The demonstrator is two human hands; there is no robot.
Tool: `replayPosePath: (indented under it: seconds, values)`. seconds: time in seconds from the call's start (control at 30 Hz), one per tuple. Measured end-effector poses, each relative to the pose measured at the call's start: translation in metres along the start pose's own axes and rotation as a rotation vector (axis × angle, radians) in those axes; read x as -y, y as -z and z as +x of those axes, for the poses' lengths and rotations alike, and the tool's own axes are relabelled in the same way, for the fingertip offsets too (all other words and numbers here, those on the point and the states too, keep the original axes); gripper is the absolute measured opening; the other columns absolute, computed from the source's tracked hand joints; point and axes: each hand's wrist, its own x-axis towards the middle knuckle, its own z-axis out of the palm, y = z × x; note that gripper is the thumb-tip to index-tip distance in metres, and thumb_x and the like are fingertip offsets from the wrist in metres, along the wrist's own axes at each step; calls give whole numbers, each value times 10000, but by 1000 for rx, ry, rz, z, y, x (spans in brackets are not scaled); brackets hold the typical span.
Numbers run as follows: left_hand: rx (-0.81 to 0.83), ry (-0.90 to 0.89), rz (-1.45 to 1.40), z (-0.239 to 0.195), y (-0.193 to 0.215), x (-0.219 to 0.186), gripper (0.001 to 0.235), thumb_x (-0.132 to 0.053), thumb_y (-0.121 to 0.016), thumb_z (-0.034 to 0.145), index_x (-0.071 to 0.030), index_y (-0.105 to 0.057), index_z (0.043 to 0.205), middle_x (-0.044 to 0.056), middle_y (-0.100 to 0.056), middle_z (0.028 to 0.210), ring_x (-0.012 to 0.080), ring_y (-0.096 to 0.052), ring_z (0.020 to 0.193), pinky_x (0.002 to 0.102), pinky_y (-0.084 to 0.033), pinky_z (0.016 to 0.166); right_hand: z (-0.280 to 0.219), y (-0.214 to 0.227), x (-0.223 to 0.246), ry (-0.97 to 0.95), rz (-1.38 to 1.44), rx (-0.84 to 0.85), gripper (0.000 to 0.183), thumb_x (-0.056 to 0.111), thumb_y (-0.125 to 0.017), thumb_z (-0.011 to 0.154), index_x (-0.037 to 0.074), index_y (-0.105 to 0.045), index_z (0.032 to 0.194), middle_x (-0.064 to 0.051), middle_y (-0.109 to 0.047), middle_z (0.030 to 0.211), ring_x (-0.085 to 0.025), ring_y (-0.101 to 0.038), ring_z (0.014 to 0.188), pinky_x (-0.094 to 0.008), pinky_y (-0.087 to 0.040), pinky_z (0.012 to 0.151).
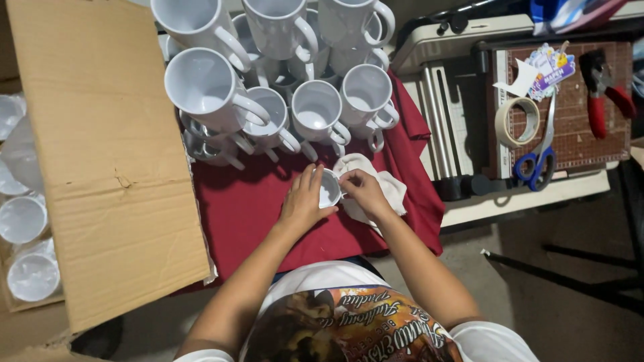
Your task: Unpacking white ceramic mugs from a cardboard box, wiping them with a cloth, and preparing them for a printing process.
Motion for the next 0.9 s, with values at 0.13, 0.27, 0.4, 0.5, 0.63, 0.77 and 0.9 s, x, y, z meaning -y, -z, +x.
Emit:
replayPosePath:
  seconds: [0.13,0.27,0.4,0.5,0.63,0.77,0.9]
  values:
    - [-5,13,-5,1,-2,-1,1135,-343,-963,615,-12,-348,1510,248,-414,1481,460,-487,1295,544,-473,1015,-5,-2,4,17,8,-48,121,104,-708,927,19,-682,1010,-46,-706,944,-120,-657,839,-260,-551,720]
    - [-25,29,-7,2,-4,1,1130,-335,-962,617,-7,-347,1506,250,-431,1450,463,-506,1260,532,-499,974,3,-1,-1,-38,159,-47,109,117,-683,950,32,-671,1017,-39,-695,943,-115,-656,833,-258,-540,702]
    - [-75,45,-3,5,-8,1,1114,-346,-957,627,-6,-355,1499,251,-447,1417,459,-530,1226,521,-533,923,4,-1,3,-41,224,-59,129,115,-670,951,40,-649,1055,-44,-682,923,-118,-647,803,-251,-533,679]
    - [-107,44,3,4,-13,2,1127,-360,-963,619,-3,-354,1498,256,-448,1402,465,-534,1199,521,-534,908,21,6,-24,32,177,-64,147,111,-709,964,15,-662,1064,-72,-667,883,-141,-606,741,-261,-499,638]
    - [-115,37,18,4,-1,-8,1123,-345,-960,606,-10,-362,1495,253,-449,1399,466,-535,1186,514,-534,899,16,11,-18,138,139,-10,180,136,-707,952,37,-658,1095,-41,-665,927,-115,-591,749,-257,-490,627]
    - [-130,-36,-4,-6,34,-36,1094,-353,-940,619,16,-379,1482,253,-487,1376,455,-550,1192,506,-531,929,-22,17,36,-6,93,-4,267,315,-604,998,85,-649,1126,-31,-681,989,-117,-643,864,-281,-520,708]
    - [-167,-138,-70,-5,91,-82,1105,-399,-924,636,48,-375,1484,277,-534,1361,449,-578,1200,503,-526,957,-65,40,92,49,178,77,414,425,-469,1028,91,-641,1202,-16,-708,1079,-132,-658,991,-310,-526,832]
